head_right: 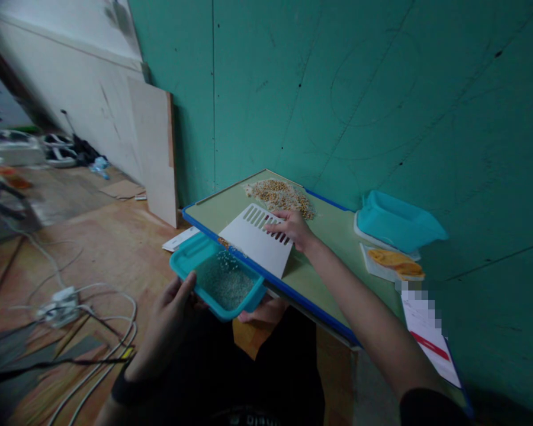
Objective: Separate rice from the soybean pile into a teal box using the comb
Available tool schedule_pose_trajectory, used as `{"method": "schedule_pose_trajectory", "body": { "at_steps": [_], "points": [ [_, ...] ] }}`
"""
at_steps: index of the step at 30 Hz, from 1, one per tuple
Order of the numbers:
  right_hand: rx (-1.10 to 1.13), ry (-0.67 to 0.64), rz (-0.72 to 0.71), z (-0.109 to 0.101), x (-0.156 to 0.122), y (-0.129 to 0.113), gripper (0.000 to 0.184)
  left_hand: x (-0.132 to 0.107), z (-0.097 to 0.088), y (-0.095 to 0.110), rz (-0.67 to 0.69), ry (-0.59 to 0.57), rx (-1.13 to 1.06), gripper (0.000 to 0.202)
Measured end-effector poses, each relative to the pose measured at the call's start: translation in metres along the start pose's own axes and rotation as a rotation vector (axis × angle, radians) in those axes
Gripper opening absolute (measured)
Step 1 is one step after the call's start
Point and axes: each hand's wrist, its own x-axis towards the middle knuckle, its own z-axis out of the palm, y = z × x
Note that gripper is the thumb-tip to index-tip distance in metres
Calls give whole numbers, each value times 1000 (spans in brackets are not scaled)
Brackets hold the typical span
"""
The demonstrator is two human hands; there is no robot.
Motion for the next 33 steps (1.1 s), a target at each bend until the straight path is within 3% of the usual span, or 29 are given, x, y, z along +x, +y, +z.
{"method": "schedule_pose_trajectory", "body": {
  "at_steps": [10,15,20,24,28,33],
  "points": [
    [-66,-62,-28,5,-11,-15,41,2,-1,-4,7,1,-18,43],
    [-10,152,-68,-29,0,-24,48,3,-5,-6,9,1,-42,42],
    [-78,191,15,-69,-8,-19,53,2,-5,-5,8,-12,-35,39],
    [-101,242,51,-84,-22,-10,53,1,-4,-3,0,-25,-28,40],
    [-86,216,77,-81,-24,-4,52,3,-3,-4,-5,-8,-39,42],
    [-62,149,40,-61,-14,1,49,4,-4,-4,-8,26,-39,41]
  ]
}}
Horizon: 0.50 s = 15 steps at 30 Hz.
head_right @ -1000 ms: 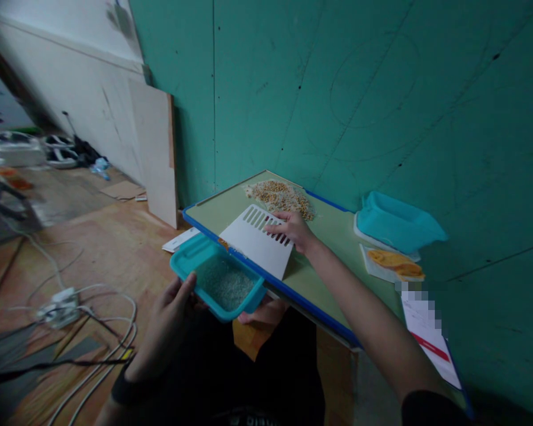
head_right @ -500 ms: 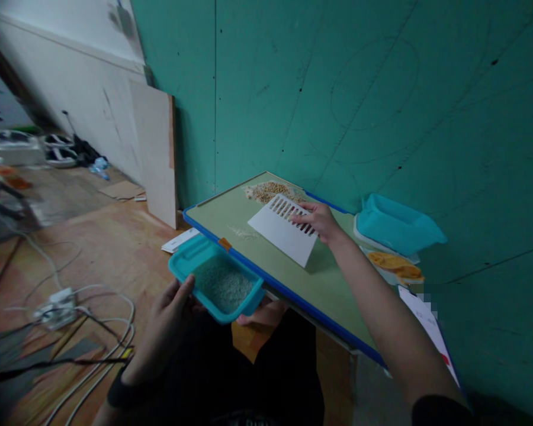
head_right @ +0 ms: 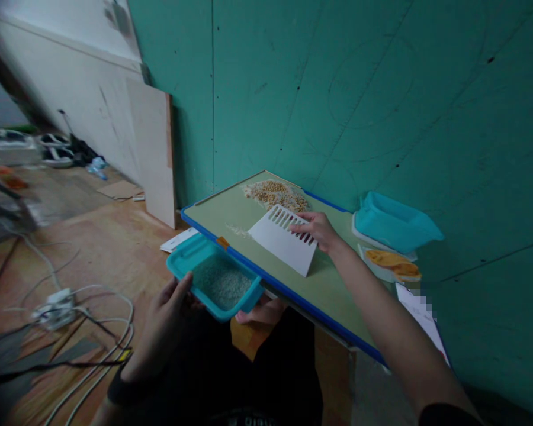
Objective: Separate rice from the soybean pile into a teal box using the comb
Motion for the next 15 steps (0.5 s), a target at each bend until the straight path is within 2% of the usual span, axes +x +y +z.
{"method": "schedule_pose_trajectory", "body": {
  "at_steps": [8,15],
  "points": [
    [39,-72,-17,37,18,-7,44,1,0,4,-12,10,-7,41],
    [45,-168,-6,59,30,-11,39,6,-1,12,17,27,77,44]
  ]
}}
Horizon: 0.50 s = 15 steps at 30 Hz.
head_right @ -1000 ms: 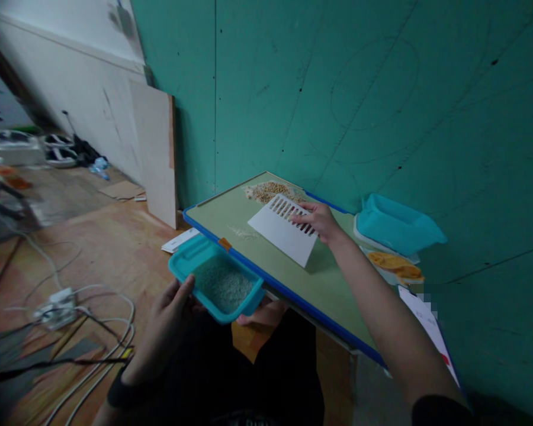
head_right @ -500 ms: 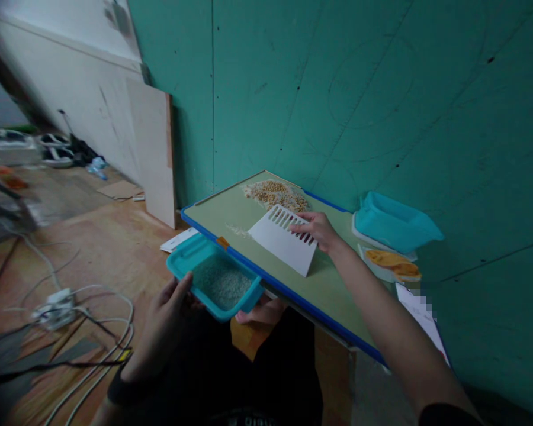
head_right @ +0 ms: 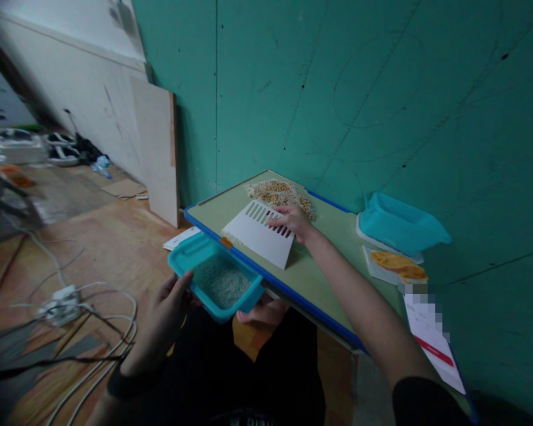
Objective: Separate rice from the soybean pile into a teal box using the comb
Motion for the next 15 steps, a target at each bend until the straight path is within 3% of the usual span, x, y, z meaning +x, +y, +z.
{"method": "schedule_pose_trajectory", "body": {
  "at_steps": [4,15],
  "points": [
    [-13,-59,-4,7,-1,1,38,-1,-1,1,15,-8,19,42],
    [27,-5,-8,23,-15,-1,36,1,3,-2,29,11,21,46]
  ]
}}
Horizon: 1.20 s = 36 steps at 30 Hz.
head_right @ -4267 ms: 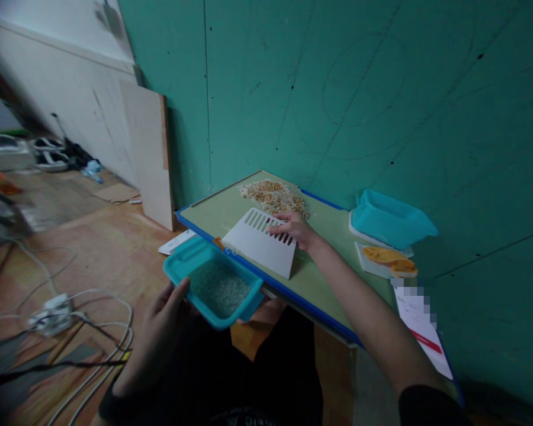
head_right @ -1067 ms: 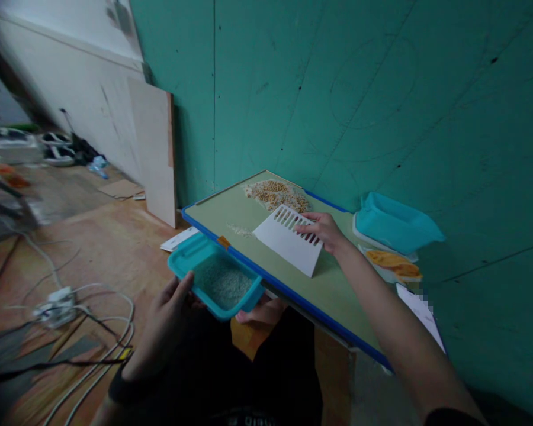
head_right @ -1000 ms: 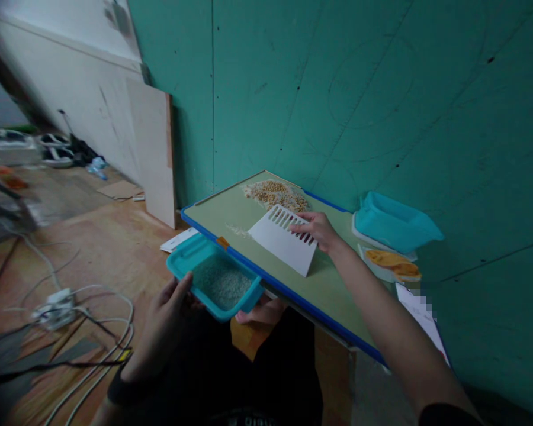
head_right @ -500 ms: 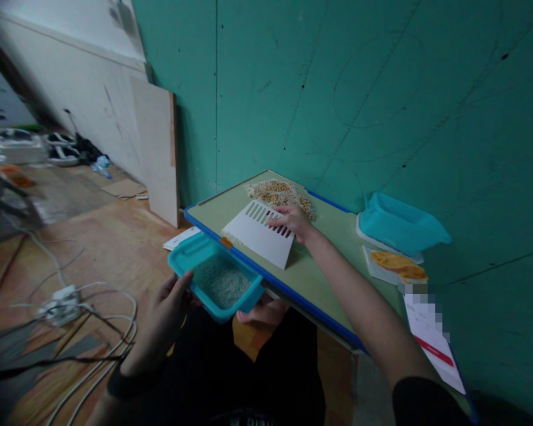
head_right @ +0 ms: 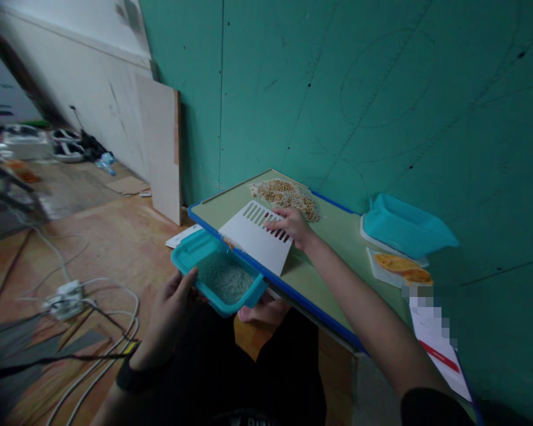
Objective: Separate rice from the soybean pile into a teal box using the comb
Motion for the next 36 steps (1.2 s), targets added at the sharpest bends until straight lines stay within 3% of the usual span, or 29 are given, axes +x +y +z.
{"method": "schedule_pose_trajectory", "body": {
  "at_steps": [7,12,16,20,24,31,36],
  "points": [
    [-9,-12,-13,-3,-8,-8,38,1,-2,1,-9,-16,-17,44],
    [27,184,-93,-38,1,-19,42,3,-5,-1,8,-13,-32,45],
    [-5,231,-56,-67,0,-16,47,3,-5,-1,8,-21,-49,45],
    [-53,279,-28,-80,0,-2,46,3,-5,-1,29,-12,-36,44],
    [-28,254,-14,-71,14,7,42,1,-4,3,20,-3,-23,44],
    [-36,91,-5,-26,53,6,29,2,-3,6,8,-7,9,46],
    [-11,-50,3,0,45,5,28,5,-5,1,17,-12,-13,46]
  ]
}}
